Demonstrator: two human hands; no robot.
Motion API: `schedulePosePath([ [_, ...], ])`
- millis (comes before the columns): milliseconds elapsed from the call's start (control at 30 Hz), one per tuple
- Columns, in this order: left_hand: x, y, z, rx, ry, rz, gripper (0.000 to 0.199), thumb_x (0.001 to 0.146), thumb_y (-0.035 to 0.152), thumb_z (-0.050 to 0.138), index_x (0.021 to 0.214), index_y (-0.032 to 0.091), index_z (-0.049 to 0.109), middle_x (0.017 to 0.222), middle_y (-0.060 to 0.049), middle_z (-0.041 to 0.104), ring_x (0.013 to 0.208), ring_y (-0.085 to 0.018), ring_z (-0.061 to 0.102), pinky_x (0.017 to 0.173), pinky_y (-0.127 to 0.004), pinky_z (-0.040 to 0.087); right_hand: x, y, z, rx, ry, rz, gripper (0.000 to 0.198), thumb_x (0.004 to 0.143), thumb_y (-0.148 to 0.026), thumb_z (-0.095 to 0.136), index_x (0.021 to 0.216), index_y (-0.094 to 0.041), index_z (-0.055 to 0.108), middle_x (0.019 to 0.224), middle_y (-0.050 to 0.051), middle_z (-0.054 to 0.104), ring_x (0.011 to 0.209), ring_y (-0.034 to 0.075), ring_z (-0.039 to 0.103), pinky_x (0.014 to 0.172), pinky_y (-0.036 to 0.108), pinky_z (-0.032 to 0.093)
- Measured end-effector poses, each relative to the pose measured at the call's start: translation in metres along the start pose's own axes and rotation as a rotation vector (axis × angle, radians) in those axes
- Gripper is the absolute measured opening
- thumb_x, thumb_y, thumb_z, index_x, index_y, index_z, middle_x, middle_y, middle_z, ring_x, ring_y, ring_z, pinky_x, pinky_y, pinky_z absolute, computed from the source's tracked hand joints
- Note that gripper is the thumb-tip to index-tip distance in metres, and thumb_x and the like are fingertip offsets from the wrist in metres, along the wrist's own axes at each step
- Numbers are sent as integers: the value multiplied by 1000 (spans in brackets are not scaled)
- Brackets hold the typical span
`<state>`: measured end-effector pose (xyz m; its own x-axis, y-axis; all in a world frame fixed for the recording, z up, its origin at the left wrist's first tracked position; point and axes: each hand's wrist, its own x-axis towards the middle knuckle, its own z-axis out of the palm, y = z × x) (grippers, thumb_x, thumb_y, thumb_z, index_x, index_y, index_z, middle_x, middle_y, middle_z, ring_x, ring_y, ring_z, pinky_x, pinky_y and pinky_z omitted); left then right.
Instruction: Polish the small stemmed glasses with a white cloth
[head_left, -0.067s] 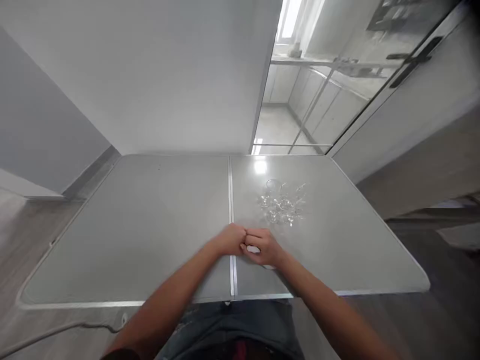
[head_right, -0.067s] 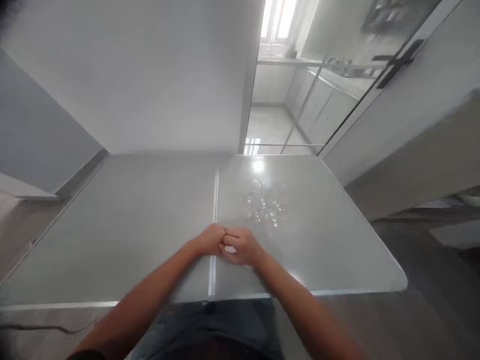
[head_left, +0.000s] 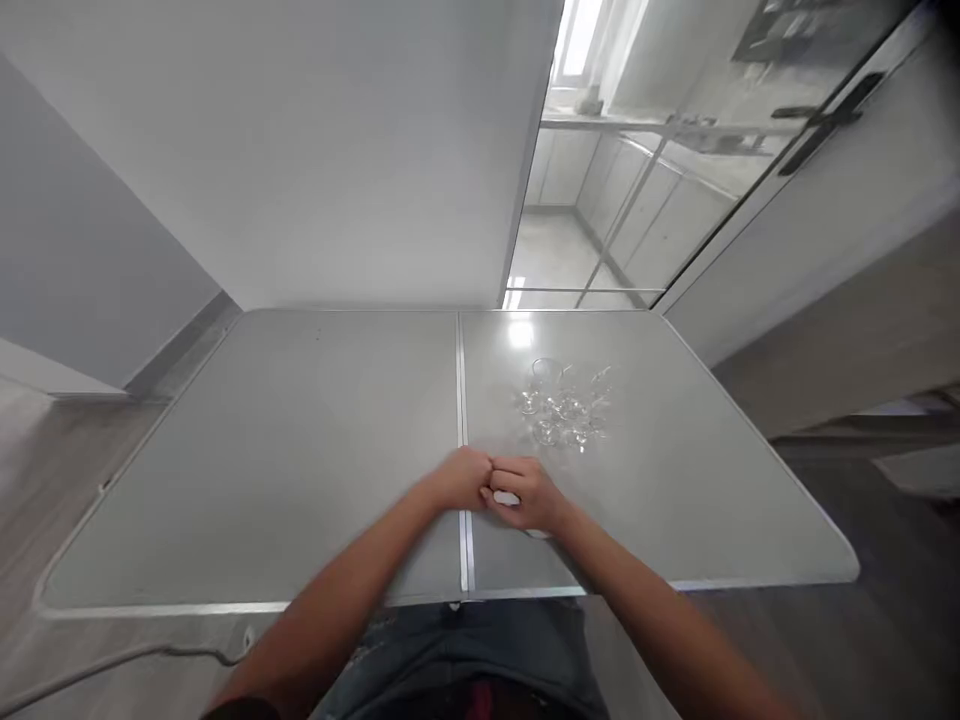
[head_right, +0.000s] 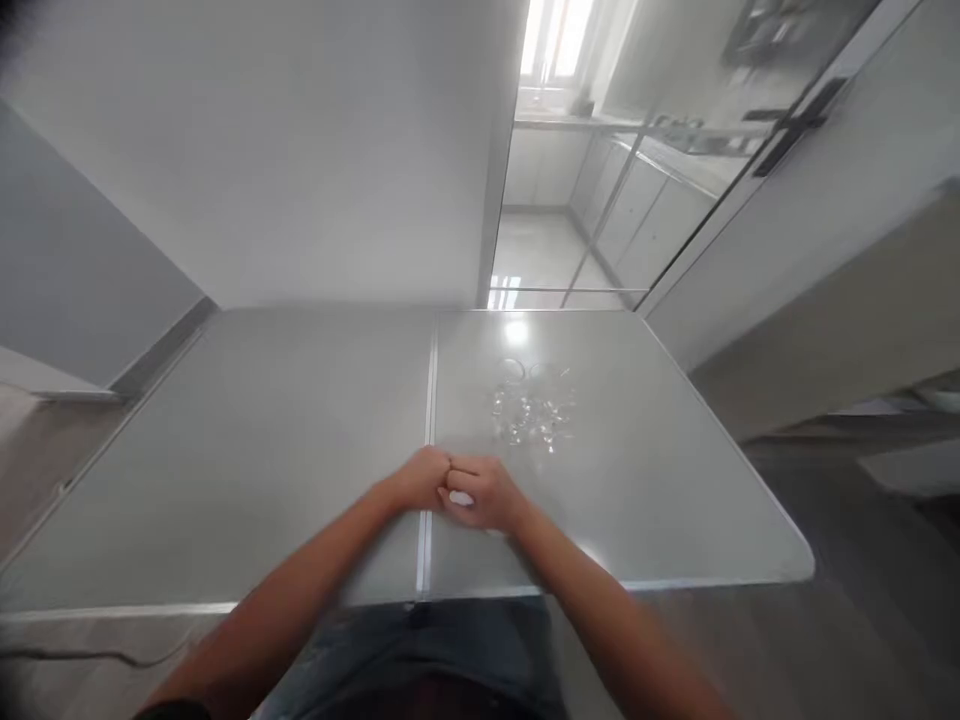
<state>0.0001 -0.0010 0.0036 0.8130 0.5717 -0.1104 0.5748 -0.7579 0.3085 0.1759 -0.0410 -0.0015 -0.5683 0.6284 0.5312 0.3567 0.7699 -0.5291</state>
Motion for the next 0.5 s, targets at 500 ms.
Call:
schedulePosePath([
  [500,3,9,-9,-277,171,-185,10,80,27,64,87,22,70,81,-2,74,73,-19,66,61,-27,39,-1,-21,-17,3,207,184,16,92,-20,59,76,-21,59,73,0,58,65,13,53,62,26,40],
])
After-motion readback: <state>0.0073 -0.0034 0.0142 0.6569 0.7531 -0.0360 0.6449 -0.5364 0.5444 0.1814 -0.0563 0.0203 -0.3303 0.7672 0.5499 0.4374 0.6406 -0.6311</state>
